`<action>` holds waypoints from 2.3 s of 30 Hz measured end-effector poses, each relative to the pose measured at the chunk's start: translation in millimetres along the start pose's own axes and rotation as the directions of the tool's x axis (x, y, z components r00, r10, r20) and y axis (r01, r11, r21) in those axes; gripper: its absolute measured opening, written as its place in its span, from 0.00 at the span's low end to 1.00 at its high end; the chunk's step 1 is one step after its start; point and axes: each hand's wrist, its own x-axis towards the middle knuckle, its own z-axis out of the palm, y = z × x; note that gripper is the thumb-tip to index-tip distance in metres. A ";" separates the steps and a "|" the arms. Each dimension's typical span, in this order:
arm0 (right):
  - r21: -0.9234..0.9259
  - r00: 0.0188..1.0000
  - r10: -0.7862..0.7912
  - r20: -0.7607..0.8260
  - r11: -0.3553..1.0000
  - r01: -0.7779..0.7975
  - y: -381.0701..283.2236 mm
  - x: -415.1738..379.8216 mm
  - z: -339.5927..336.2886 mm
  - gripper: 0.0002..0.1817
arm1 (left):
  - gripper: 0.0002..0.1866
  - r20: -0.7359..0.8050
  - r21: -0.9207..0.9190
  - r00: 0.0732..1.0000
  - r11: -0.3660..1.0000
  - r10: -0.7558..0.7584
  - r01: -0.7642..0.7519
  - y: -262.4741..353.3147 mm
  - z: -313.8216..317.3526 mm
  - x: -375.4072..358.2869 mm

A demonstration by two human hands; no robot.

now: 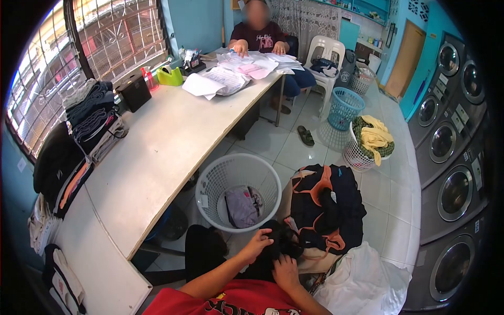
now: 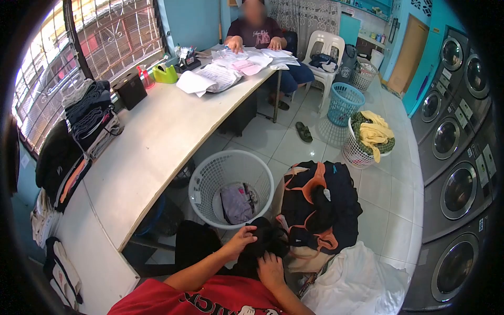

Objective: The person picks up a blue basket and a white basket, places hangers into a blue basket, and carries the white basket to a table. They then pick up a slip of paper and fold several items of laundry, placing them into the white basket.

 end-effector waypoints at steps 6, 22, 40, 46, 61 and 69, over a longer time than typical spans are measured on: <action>-0.019 0.999 0.006 0.051 1.000 -0.005 2.1 -2.7 5.8 0.20 | 0.24 -0.087 0.306 0.979 0.940 0.185 -0.150 -13.8 -5.5 3.5; 0.196 0.968 0.038 -0.247 0.980 0.011 -3.4 -9.2 2.4 0.26 | 0.26 -0.136 0.714 0.923 0.682 0.360 -0.160 -13.2 1.9 -13.6; 0.032 0.857 0.211 -0.469 0.975 -0.222 12.0 -36.6 28.9 0.18 | 0.29 0.469 0.875 0.664 -0.204 0.582 -0.439 -19.1 30.3 8.3; 0.026 0.856 0.211 -0.472 0.974 -0.225 15.8 -36.7 27.6 0.20 | 0.27 -0.169 0.614 0.986 0.784 0.016 0.092 -17.5 32.3 8.8; 0.505 0.836 0.305 -0.457 0.862 -0.039 39.8 -42.5 -11.3 0.18 | 0.26 0.071 0.211 0.989 0.971 -0.132 0.114 -13.9 13.0 18.8; 0.743 0.924 0.355 -0.145 0.656 -0.135 97.0 8.9 -53.7 0.33 | 0.28 0.133 0.212 0.980 0.970 -0.149 0.119 5.0 0.0 6.8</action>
